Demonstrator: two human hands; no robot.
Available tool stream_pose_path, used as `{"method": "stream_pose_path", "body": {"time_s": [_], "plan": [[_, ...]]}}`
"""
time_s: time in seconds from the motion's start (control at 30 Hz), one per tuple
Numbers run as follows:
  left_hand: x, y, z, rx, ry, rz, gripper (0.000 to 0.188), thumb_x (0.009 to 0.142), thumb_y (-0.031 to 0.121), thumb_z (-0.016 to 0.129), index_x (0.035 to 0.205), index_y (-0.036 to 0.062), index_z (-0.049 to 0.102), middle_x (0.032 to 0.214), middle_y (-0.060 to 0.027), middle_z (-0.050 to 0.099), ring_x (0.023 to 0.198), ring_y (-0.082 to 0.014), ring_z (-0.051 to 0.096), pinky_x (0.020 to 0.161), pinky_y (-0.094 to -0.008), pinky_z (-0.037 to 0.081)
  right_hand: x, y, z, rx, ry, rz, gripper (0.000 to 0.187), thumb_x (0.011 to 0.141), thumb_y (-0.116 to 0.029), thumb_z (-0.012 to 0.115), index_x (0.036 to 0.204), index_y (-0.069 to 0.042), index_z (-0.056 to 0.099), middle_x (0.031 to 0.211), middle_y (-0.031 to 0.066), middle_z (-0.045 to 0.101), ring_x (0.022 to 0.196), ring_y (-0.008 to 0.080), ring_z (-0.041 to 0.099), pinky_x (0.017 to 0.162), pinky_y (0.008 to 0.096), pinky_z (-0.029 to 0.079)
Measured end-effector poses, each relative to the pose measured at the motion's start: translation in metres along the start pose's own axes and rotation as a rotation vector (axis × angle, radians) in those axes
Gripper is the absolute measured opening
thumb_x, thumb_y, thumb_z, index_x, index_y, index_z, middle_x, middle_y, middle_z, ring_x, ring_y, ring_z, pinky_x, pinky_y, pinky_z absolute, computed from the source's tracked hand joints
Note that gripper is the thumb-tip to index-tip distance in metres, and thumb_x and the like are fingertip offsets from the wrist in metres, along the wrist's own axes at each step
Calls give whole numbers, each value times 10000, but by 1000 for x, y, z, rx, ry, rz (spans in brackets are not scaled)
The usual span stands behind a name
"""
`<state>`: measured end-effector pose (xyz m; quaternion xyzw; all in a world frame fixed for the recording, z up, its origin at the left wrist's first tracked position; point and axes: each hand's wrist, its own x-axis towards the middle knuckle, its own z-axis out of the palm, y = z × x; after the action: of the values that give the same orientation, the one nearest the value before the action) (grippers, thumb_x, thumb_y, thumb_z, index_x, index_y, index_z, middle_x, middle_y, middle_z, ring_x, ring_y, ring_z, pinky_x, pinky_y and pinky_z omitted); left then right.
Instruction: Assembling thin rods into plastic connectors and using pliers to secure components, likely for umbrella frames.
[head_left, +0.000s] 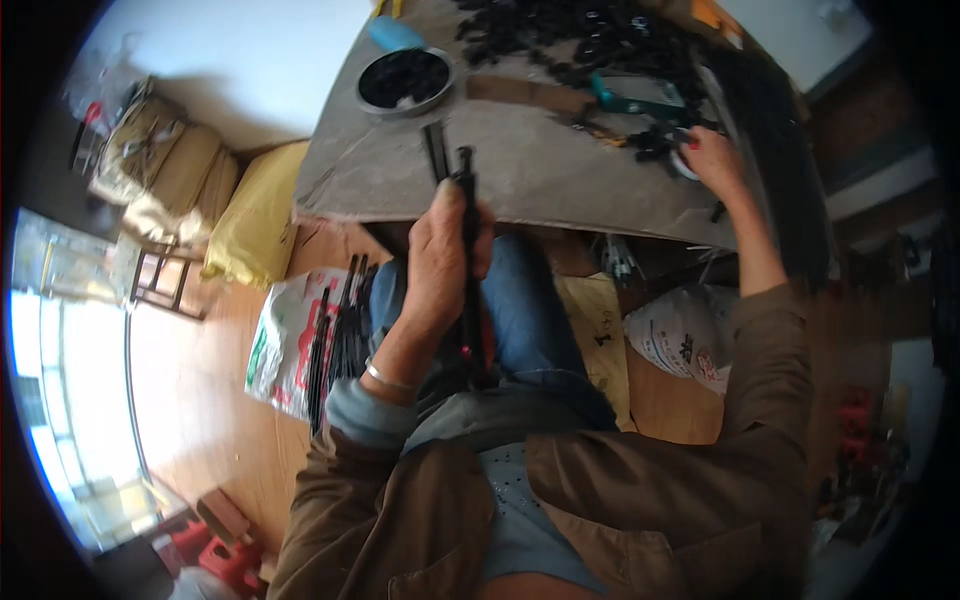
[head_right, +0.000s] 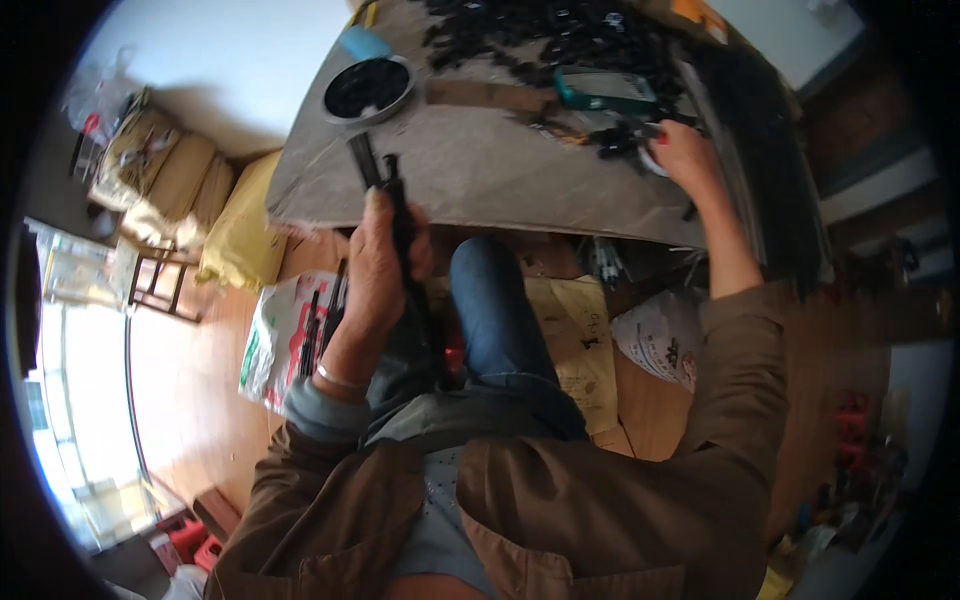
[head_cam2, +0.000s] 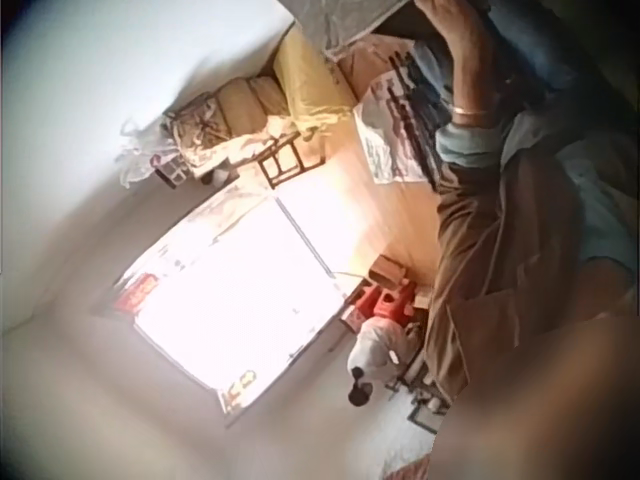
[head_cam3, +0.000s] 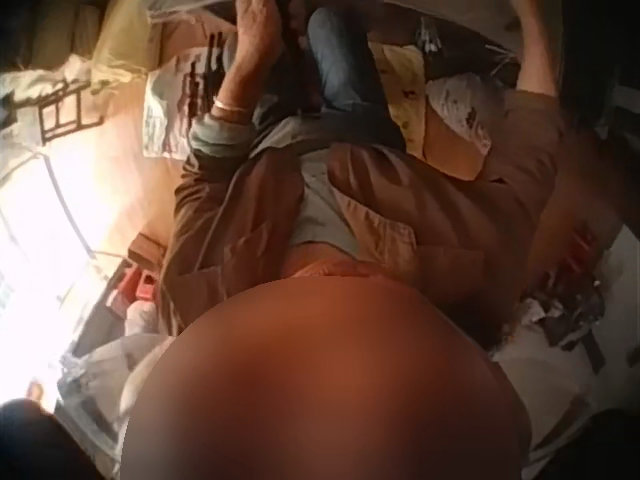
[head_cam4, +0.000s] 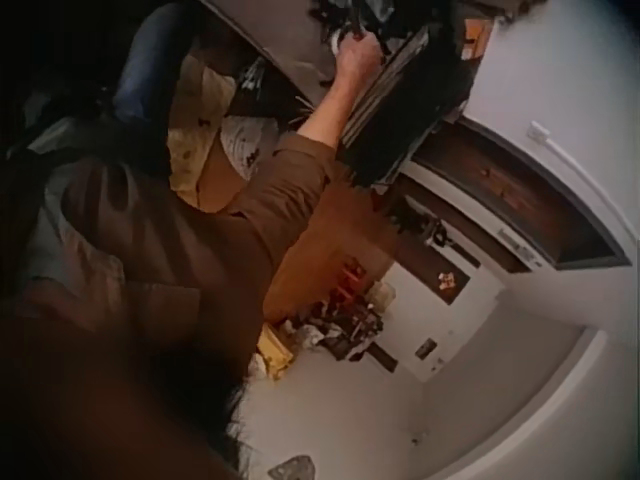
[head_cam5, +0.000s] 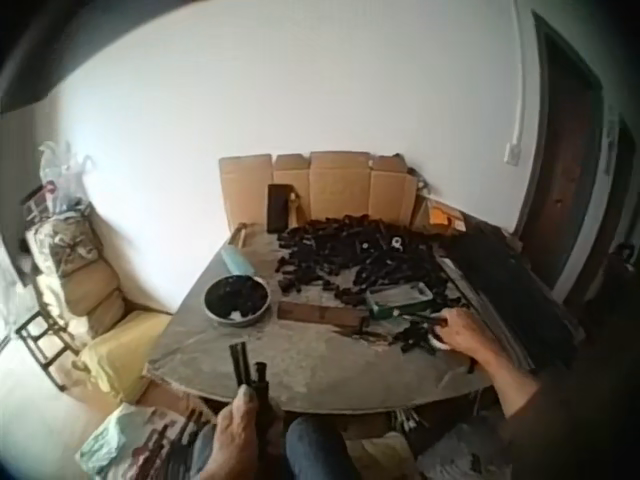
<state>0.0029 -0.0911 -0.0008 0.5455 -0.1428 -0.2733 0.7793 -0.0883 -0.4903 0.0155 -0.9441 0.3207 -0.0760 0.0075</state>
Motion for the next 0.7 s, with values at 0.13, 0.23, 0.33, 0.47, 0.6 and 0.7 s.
{"method": "stream_pose_path", "body": {"time_s": [0.13,0.23,0.33,0.47,0.6,0.7], "plan": [[-1,6,8,1,9,32,555,979,524,366,834,28,570,543,-8,465,435,-86,404,426,-229,312,5,20,-3,-11,74,40,358,891,-354,583,1098,-65,619,1039,184,648,972,358,617,810,434,480],[-7,11,1,55,-36,51,583,952,591,368,857,47,557,590,-7,467,492,-95,450,455,-233,373,9,19,-12,96,94,70,353,899,-344,567,1095,-55,621,968,198,658,939,361,631,783,426,475],[-13,13,-3,34,-36,63,579,953,589,369,860,50,555,597,-6,470,492,-92,450,450,-230,370,-1,5,-12,463,139,19,291,897,-338,568,936,-58,636,722,86,609,693,214,605,635,335,459],[-18,12,-2,27,22,112,576,967,563,364,851,38,572,548,4,457,444,-67,391,440,-219,307,-83,-107,-32,1368,-200,-18,194,878,-279,597,836,-90,595,617,-39,478,556,78,465,543,241,399],[-27,14,-5,34,114,144,558,964,556,385,929,34,576,609,7,486,488,-62,429,469,-213,352,-152,-208,-8,1655,-421,-9,214,892,-283,581,895,-69,598,651,-15,521,597,89,500,559,247,420],[-32,15,-13,34,139,164,565,963,556,387,988,27,584,654,4,514,525,-66,468,505,-210,400,-171,-247,5,1703,-542,-93,225,931,-266,559,930,-49,617,685,-27,548,619,58,505,576,213,415]]}}
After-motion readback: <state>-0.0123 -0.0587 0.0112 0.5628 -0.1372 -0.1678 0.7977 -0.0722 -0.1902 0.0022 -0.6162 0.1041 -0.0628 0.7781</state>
